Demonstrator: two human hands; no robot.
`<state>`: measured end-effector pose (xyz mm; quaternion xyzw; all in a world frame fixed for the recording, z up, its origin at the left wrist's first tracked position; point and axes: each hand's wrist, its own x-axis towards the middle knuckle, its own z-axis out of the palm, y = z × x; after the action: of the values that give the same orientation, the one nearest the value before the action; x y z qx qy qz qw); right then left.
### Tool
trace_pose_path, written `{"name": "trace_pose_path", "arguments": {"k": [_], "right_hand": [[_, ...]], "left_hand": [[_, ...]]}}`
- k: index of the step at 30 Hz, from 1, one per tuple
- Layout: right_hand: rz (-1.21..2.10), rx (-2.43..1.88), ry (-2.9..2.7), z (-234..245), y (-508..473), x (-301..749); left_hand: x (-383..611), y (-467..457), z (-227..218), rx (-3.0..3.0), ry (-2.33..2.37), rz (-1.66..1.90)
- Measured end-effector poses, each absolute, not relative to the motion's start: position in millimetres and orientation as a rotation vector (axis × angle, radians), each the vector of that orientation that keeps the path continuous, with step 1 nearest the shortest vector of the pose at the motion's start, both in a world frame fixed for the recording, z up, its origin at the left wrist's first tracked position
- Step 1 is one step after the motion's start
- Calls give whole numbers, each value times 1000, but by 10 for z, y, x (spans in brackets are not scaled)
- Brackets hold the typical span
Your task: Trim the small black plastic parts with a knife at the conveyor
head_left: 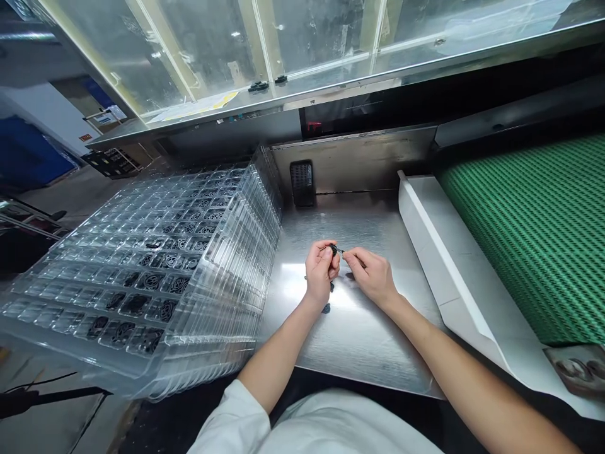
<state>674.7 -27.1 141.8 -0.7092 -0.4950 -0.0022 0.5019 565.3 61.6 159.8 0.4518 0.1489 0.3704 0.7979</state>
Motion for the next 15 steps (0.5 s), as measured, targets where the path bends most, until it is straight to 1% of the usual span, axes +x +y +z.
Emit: {"name": "trace_pose_path", "arguments": {"k": [8, 15], "right_hand": [[25, -1567, -1088, 1531, -275, 6776], [139, -1524, -1099, 1456, -232, 6743]], "left_hand": [[5640, 639, 1641, 911, 366, 741], [5673, 596, 1600, 960, 360, 669]]}}
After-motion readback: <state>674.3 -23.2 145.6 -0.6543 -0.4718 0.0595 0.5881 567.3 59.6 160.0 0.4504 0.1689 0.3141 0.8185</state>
